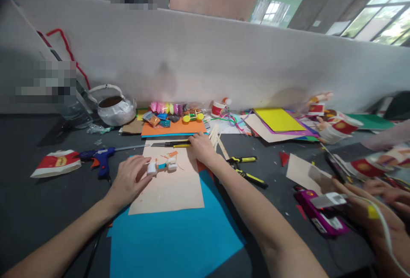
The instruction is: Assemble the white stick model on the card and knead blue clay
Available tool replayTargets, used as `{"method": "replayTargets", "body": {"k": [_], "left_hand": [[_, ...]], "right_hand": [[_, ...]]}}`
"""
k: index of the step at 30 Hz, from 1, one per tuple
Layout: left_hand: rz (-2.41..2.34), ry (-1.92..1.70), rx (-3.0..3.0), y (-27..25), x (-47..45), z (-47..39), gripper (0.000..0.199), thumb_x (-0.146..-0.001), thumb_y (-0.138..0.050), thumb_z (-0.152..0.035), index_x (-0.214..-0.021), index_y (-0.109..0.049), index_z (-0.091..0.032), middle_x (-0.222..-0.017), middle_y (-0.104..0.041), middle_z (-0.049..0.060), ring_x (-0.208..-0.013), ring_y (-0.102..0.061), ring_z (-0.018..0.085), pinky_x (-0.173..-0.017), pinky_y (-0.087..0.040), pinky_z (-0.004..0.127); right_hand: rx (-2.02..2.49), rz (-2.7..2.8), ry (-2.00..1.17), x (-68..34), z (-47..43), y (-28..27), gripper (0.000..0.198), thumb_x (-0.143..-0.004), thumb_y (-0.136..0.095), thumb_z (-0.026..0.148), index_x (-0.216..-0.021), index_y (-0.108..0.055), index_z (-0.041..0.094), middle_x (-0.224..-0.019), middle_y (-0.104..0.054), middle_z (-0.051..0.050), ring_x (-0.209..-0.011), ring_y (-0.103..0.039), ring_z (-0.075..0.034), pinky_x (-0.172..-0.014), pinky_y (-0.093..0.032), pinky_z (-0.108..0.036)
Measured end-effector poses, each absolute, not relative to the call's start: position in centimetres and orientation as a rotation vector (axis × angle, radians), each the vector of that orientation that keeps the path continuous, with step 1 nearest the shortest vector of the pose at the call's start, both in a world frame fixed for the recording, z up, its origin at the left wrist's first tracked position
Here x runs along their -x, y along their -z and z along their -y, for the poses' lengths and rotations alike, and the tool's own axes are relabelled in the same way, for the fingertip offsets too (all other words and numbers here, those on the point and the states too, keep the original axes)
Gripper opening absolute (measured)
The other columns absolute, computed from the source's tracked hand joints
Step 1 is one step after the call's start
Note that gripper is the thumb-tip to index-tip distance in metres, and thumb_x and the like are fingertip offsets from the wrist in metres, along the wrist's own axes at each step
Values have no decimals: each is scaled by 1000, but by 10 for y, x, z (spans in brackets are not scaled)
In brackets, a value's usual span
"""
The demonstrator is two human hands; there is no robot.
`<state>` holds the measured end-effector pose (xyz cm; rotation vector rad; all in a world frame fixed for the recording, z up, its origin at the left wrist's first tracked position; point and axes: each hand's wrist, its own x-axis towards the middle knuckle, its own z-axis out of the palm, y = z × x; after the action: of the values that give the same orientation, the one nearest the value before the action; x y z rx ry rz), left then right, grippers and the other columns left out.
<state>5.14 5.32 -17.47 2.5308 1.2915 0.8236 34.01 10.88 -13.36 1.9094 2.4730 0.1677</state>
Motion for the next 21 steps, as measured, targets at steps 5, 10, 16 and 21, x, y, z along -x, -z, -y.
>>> {"method": "replayTargets", "body": {"k": [5, 10, 16, 21], "left_hand": [[-1283, -798, -2528, 174, -52, -53, 35, -94, -55, -35, -124, -55, -17, -126, -65, 13, -121, -52, 31, -93, -37, 44], [-1291, -736, -2540, 173, -53, -55, 36, -92, -59, -35, -123, -55, -17, -125, -66, 12, -120, -52, 30, -93, -37, 43], [-1297, -685, -2532, 167, -56, -56, 29, -93, -58, -35, -118, -59, -20, -118, -69, 8, -117, -54, 28, -91, -36, 42], [-1301, -701, -2520, 166, -56, -55, 28, -93, -59, -35, -118, -60, -21, -119, -69, 8, -117, -55, 28, -90, -37, 41]], "right_hand": [[-1948, -2620, -129, -337, -91, 126, 21, -98, -60, 26, -115, -63, 14, -118, -62, -9, -112, -58, -25, -99, -47, -47], [-1666, -2941, 197, -327, -63, 117, 26, -96, -61, 28, -119, -63, 16, -115, -67, -10, -109, -58, -24, -94, -47, -36], [-1515, -3091, 332, -313, -60, 131, 31, -86, -76, 31, -112, -66, 17, -119, -65, -12, -117, -53, -29, -100, -43, -42], [-1545, -3066, 286, -305, -61, 134, 21, -89, -73, 30, -104, -68, 16, -113, -67, -12, -116, -53, -30, -100, -42, -44]]}}
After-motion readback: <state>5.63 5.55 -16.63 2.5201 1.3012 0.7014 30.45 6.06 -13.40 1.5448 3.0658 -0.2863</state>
